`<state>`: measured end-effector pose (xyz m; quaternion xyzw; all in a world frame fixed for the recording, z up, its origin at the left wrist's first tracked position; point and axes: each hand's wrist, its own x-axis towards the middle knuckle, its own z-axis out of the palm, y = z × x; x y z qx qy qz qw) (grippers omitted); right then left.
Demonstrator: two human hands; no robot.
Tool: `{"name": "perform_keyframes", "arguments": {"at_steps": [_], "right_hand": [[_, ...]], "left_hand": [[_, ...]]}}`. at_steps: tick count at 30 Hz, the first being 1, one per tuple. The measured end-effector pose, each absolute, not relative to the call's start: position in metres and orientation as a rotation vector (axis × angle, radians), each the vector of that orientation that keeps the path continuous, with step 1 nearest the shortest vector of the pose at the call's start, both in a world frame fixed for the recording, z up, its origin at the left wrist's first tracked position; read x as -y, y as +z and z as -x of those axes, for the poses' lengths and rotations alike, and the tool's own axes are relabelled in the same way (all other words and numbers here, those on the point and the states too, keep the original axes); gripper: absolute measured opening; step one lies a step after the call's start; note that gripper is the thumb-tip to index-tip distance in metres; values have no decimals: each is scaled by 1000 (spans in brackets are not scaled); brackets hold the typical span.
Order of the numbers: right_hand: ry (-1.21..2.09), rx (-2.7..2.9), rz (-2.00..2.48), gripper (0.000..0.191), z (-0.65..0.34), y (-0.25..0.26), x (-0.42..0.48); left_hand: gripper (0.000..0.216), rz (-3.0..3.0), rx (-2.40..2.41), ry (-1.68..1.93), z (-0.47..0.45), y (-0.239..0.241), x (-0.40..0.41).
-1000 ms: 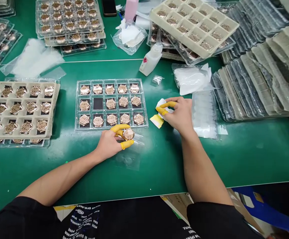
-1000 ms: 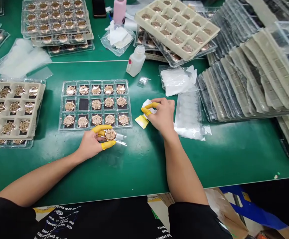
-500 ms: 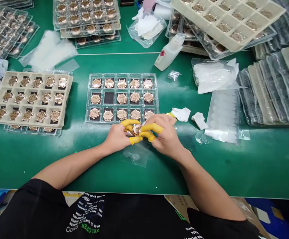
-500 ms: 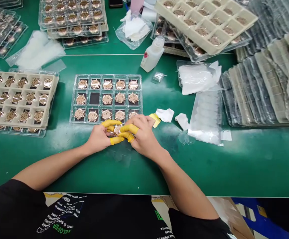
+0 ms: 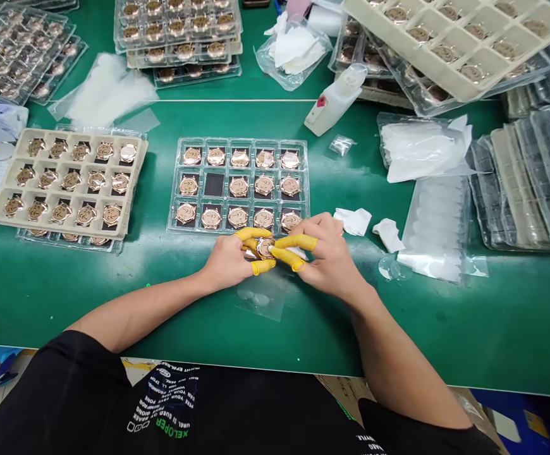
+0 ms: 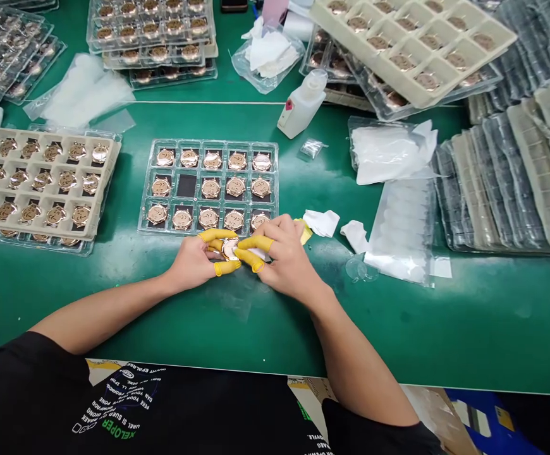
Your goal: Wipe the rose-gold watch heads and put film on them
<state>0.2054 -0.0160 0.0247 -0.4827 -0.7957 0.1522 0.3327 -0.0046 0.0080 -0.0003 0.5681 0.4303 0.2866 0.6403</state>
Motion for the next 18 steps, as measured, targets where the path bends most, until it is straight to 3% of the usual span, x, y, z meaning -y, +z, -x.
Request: {"name": "perform_keyframes", "arguments": {"at_steps": [18], "right_hand": [[413,2031,1300,16,-203,20,15]], "left_hand": [[59,-1246,-968,655,5,-3,-8]]}}
